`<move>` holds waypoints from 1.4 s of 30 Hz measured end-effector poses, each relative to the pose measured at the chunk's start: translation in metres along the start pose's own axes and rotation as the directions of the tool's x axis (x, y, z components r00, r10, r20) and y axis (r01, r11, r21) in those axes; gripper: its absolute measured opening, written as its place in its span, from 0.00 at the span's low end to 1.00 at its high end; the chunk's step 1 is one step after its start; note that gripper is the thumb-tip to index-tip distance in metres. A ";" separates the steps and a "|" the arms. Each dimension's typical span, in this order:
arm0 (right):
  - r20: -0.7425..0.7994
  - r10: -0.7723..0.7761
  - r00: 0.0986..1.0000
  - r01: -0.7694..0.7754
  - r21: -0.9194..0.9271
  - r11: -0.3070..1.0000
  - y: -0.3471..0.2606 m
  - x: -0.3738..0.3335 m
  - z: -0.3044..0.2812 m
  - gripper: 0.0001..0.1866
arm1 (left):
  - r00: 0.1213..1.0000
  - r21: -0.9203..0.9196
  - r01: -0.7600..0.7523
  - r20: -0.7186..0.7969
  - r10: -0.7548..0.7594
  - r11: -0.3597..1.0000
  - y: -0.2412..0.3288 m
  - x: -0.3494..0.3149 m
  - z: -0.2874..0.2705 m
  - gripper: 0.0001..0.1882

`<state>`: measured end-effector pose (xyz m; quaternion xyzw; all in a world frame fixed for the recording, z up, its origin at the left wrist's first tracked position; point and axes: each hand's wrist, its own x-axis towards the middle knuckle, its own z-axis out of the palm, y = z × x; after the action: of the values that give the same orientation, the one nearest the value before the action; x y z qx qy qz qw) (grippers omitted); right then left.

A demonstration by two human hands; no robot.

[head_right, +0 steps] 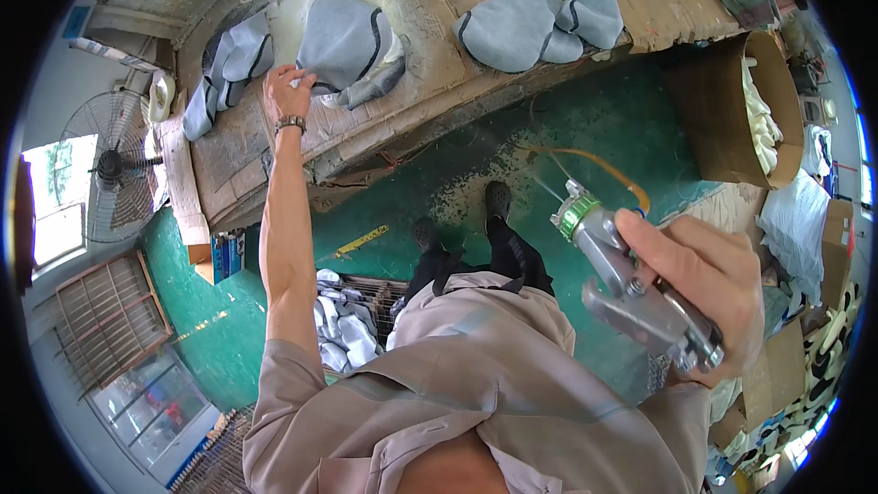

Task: Applying adhesive to shoe components using a spray gun and organizing them on a rack.

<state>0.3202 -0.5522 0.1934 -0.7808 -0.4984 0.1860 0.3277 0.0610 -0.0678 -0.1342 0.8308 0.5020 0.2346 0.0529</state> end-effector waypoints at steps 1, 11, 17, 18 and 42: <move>0.003 0.004 1.000 -0.004 -0.011 1.000 -0.002 -0.002 -0.001 0.27 | 1.000 -0.011 0.004 0.004 -0.004 1.000 0.011 0.006 0.001 0.10; 0.129 0.070 0.989 -0.074 0.028 0.997 -0.020 0.013 -0.007 0.27 | 0.996 -0.143 -0.051 0.067 0.061 0.988 0.033 0.021 -0.019 0.11; 0.200 -0.020 0.980 0.042 -0.108 0.993 -0.045 0.032 0.016 0.31 | 0.995 -0.217 -0.004 -0.096 -0.017 0.976 0.026 0.032 -0.079 0.09; 0.214 -0.039 0.976 0.053 -0.060 0.997 -0.050 0.036 0.023 0.30 | 0.991 -0.219 -0.046 -0.133 0.017 0.975 0.015 0.037 -0.093 0.09; 0.328 -0.023 0.944 0.053 -0.084 0.995 -0.186 0.120 0.179 0.30 | 0.903 0.353 0.341 -0.381 -0.200 0.871 -0.454 -0.016 -0.152 0.21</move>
<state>0.1395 -0.3321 0.1990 -0.7436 -0.5686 0.2835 0.2081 -0.3800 0.1185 -0.1519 0.6916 0.6544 0.2503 -0.1757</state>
